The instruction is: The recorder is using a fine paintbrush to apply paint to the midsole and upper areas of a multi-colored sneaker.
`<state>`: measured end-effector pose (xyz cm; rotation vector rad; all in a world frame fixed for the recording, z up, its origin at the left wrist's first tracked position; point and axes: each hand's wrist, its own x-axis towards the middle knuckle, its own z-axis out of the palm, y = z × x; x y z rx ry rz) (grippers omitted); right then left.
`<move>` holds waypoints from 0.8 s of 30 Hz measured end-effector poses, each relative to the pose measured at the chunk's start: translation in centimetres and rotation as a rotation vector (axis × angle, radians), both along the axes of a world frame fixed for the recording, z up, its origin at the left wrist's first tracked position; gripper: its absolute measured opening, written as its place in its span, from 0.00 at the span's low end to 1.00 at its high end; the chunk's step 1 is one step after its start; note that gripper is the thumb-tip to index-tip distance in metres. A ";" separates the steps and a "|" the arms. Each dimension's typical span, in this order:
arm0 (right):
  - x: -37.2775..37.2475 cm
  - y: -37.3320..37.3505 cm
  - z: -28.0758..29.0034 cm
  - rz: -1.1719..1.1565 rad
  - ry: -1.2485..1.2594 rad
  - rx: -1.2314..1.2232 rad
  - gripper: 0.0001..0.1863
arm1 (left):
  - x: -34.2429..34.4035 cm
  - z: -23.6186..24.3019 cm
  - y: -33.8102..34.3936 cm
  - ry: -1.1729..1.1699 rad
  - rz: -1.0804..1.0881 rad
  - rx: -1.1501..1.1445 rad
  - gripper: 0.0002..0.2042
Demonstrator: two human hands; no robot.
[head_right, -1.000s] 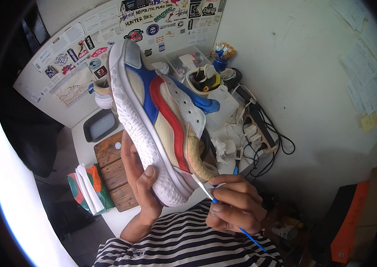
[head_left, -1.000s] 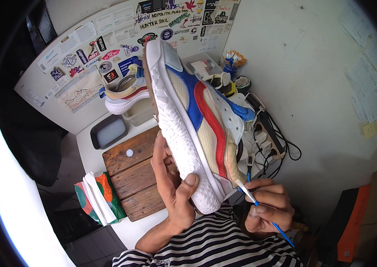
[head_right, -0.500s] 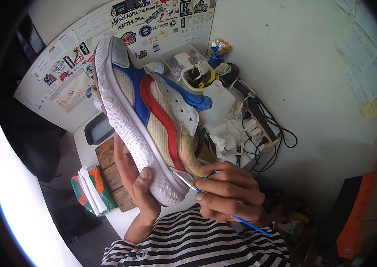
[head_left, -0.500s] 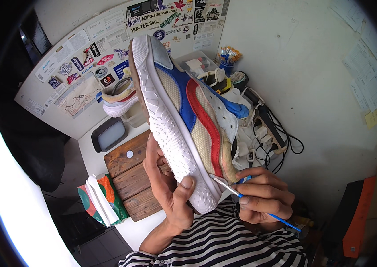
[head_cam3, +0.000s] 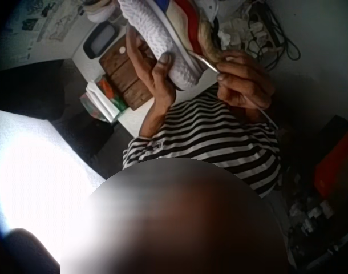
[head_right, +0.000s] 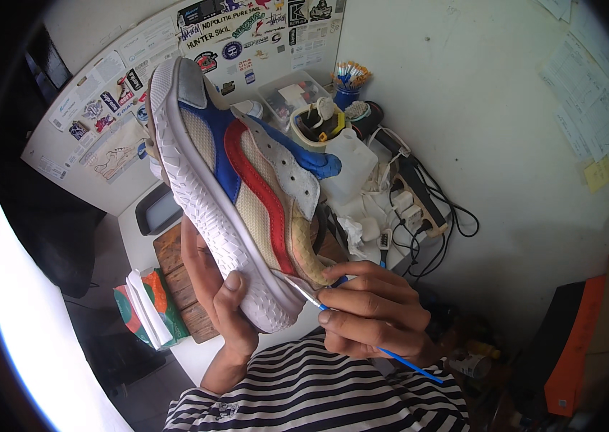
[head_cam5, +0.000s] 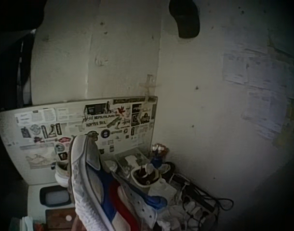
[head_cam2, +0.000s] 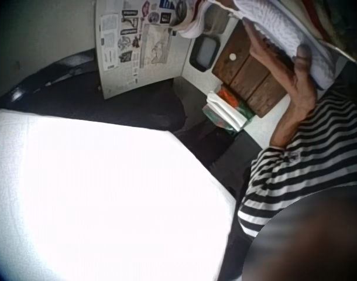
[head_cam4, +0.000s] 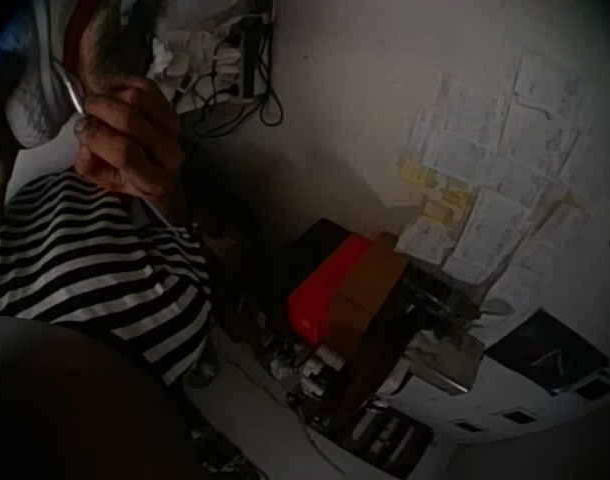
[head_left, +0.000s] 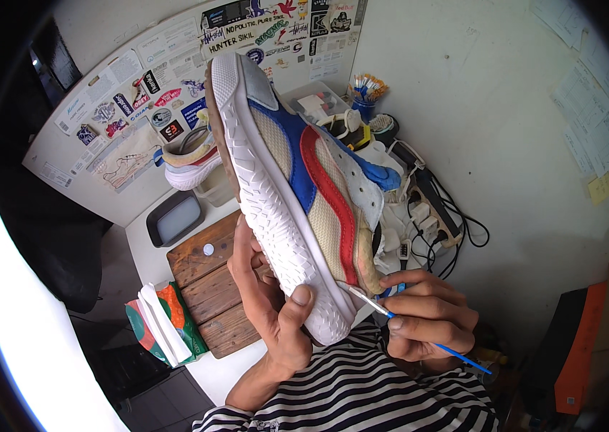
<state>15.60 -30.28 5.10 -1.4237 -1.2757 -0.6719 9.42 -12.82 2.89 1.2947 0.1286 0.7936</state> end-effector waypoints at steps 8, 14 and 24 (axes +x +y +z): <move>-0.1 0.1 0.4 -0.023 0.008 -0.064 0.13 | 0.0 0.0 0.0 0.012 -0.005 0.026 0.47; -0.2 -0.3 0.4 -0.005 0.042 -0.064 0.12 | -0.1 -0.2 0.1 0.025 -0.004 0.033 0.47; -0.1 -0.1 0.5 -0.020 0.013 -0.095 0.09 | 0.0 -0.3 0.2 0.013 -0.009 0.030 0.47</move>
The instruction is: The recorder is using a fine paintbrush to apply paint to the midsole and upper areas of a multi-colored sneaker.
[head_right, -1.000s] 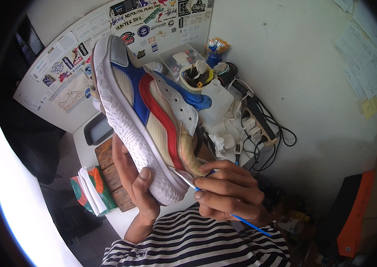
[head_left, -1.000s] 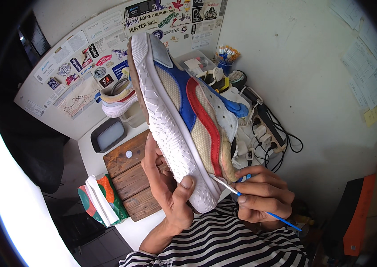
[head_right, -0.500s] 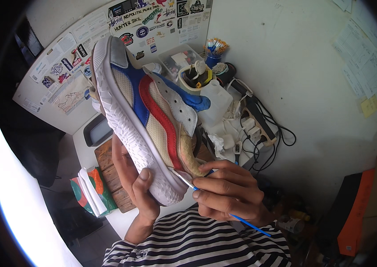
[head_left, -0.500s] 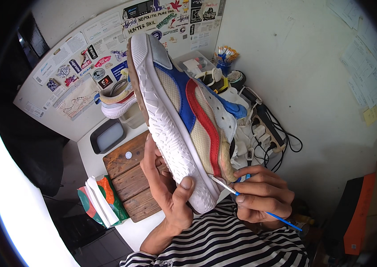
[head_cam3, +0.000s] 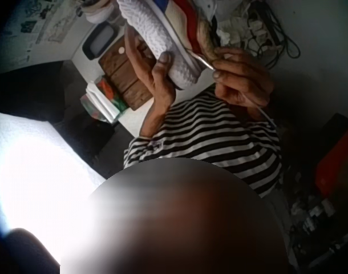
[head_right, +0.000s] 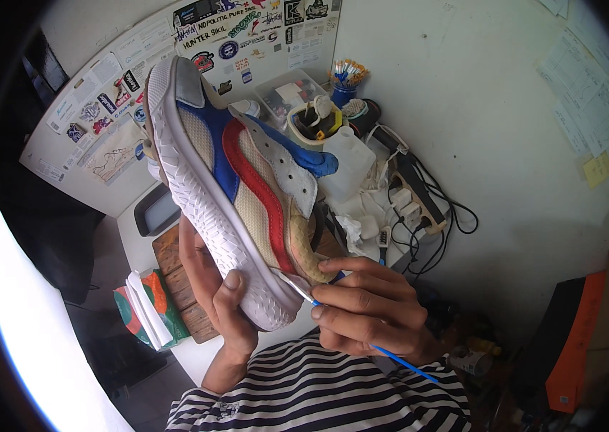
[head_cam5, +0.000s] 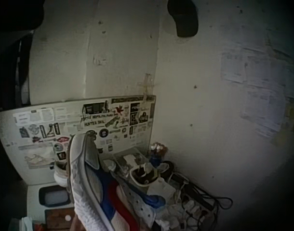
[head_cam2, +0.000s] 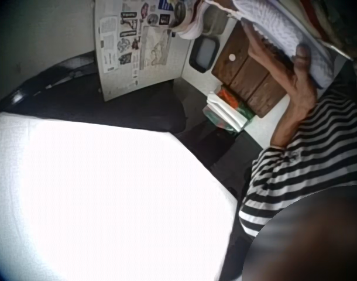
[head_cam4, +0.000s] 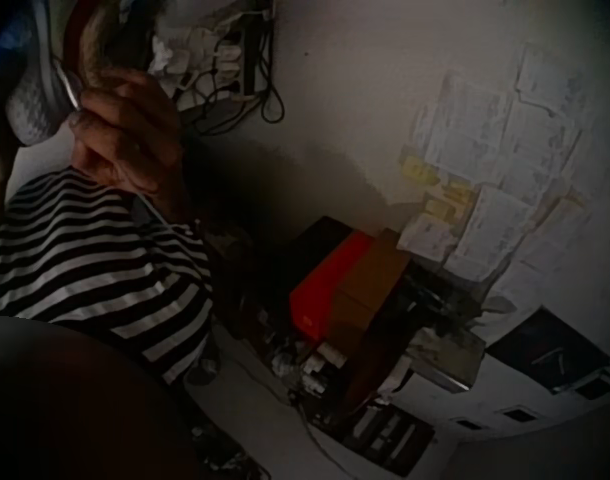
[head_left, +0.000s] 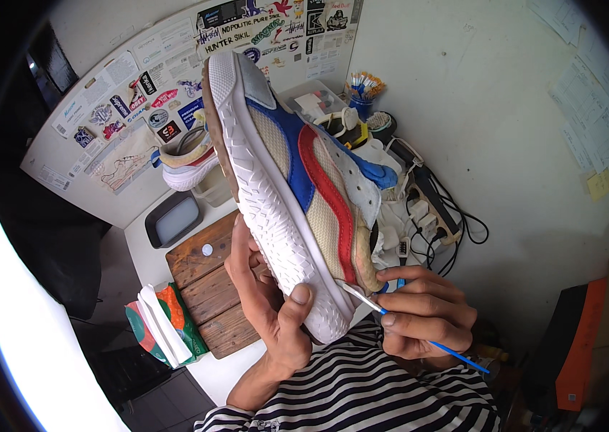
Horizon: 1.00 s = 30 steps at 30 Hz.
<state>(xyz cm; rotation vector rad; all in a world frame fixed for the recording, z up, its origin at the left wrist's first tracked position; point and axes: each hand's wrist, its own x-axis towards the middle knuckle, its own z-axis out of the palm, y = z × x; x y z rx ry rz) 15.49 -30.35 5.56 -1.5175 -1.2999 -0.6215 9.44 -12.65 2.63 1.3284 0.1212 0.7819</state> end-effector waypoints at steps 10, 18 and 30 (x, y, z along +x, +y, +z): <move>0.2 0.1 0.2 0.019 0.019 0.034 0.10 | -0.2 -0.3 0.3 0.024 0.028 0.054 0.46; 0.3 0.2 0.1 0.011 -0.002 0.015 0.11 | -0.2 -0.1 0.2 0.006 0.029 0.054 0.46; 0.3 0.4 0.1 0.016 -0.018 0.039 0.06 | -0.3 -0.3 0.5 0.009 0.030 0.064 0.46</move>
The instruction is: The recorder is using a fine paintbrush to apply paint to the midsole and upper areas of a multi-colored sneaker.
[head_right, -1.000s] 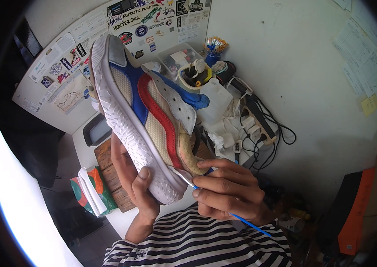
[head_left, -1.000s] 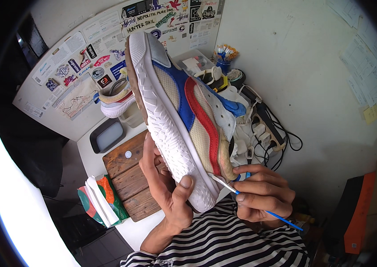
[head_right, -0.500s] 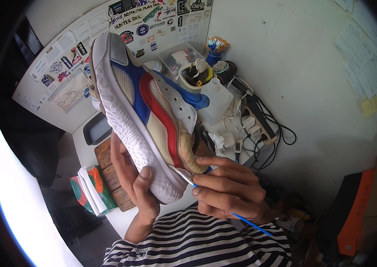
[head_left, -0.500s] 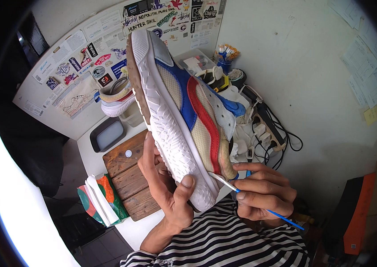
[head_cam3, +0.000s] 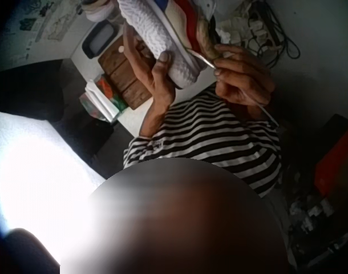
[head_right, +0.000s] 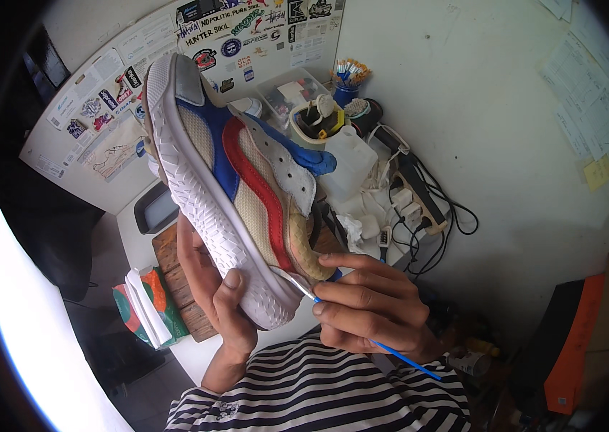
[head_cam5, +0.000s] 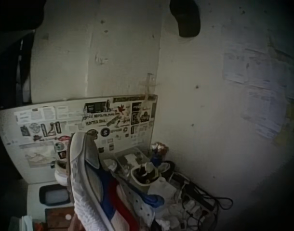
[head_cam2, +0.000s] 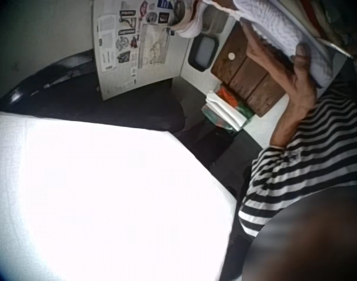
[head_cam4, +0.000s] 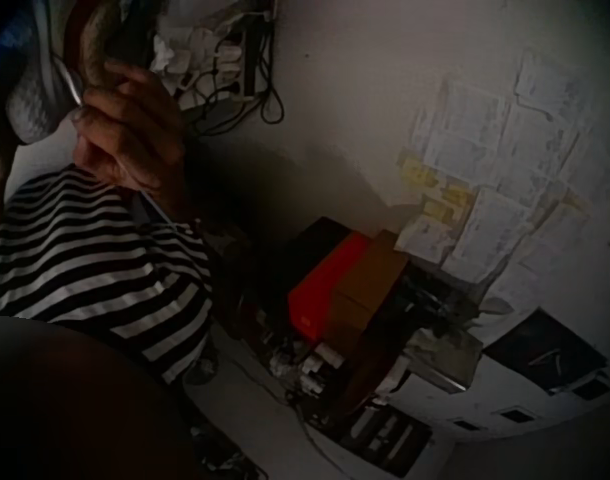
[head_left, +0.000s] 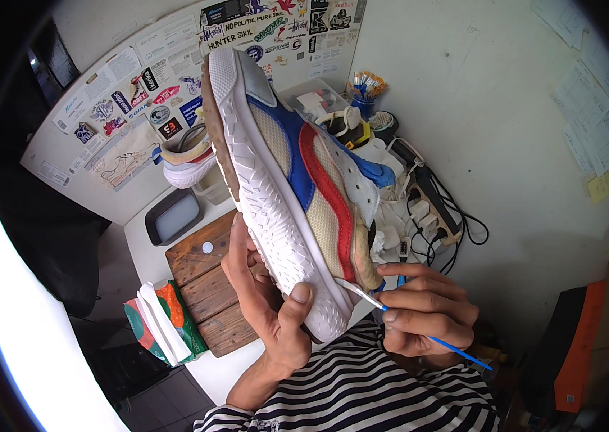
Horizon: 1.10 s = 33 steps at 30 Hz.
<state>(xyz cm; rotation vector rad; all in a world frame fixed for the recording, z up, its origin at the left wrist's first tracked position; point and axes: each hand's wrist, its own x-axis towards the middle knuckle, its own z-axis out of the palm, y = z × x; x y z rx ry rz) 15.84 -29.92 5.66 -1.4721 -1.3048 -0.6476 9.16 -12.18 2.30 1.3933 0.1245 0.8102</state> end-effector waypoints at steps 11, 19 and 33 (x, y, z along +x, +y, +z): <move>-0.1 0.1 0.2 0.000 0.024 0.003 0.05 | 0.2 0.3 -0.1 0.000 0.027 -0.033 0.46; -0.3 -0.4 0.0 -0.006 0.037 -0.001 0.04 | 0.0 0.3 0.0 0.022 0.027 -0.032 0.47; 0.1 0.0 0.0 0.002 0.041 -0.016 0.05 | 0.3 0.0 0.3 0.033 0.013 -0.042 0.48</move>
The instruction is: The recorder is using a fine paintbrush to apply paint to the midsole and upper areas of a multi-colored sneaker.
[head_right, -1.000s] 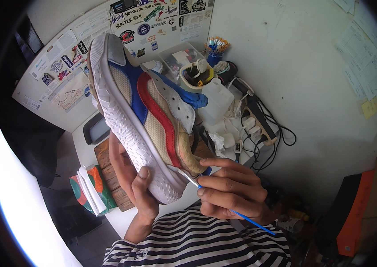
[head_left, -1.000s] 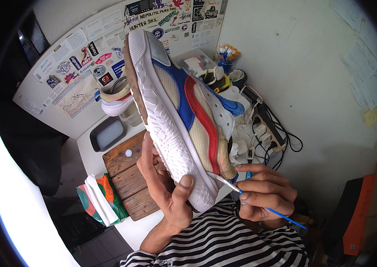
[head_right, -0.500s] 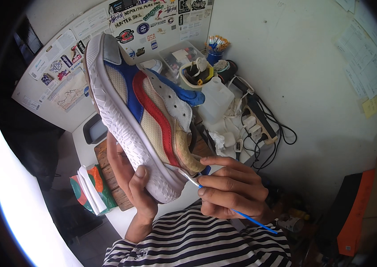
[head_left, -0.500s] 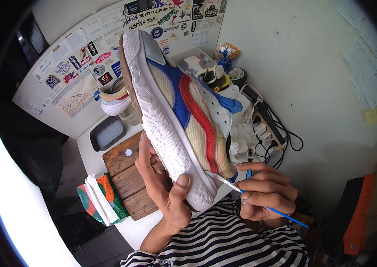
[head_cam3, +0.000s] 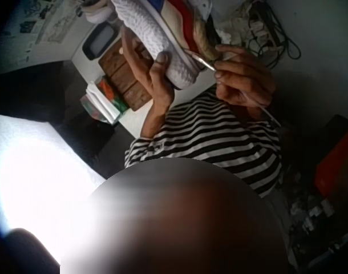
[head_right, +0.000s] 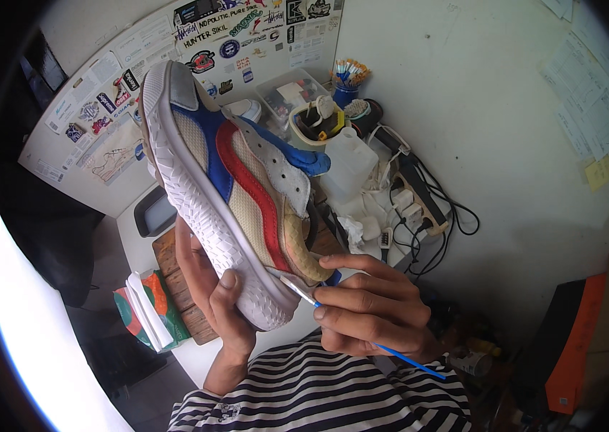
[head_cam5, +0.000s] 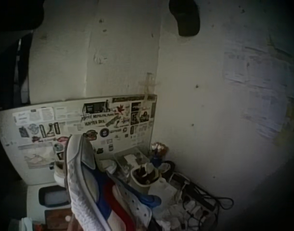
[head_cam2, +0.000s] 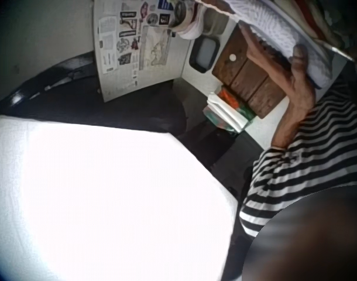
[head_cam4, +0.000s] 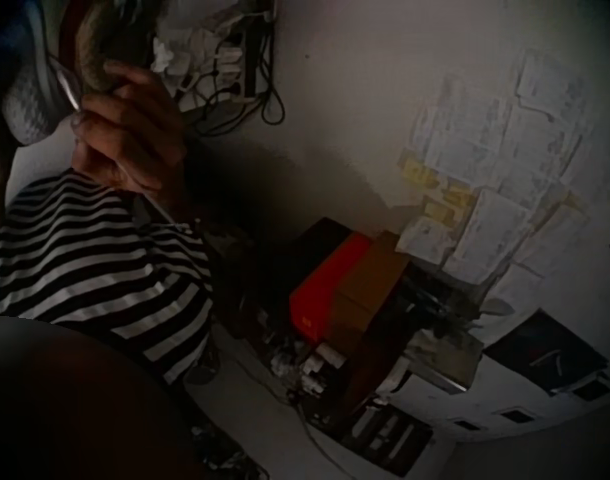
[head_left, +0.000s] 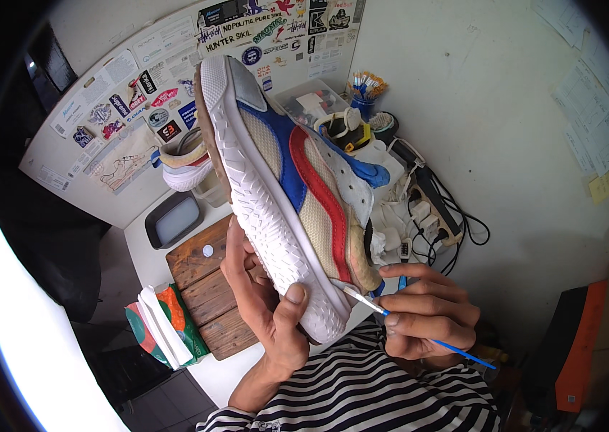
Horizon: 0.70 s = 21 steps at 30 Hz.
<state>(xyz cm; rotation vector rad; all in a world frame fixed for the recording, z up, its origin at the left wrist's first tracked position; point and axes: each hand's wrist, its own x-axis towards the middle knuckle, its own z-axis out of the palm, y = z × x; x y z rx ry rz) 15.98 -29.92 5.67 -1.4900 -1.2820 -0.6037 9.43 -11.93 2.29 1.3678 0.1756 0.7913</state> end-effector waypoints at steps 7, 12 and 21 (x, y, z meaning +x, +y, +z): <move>0.1 -0.1 0.0 0.004 0.010 -0.017 0.06 | 0.1 0.1 0.3 0.006 0.007 0.000 0.47; 0.4 0.0 0.6 0.015 -0.011 -0.044 0.08 | 0.3 0.2 0.1 0.008 -0.001 -0.011 0.47; 0.2 -0.4 0.3 -0.001 0.005 -0.109 0.11 | 0.5 0.0 0.2 -0.006 0.006 0.010 0.47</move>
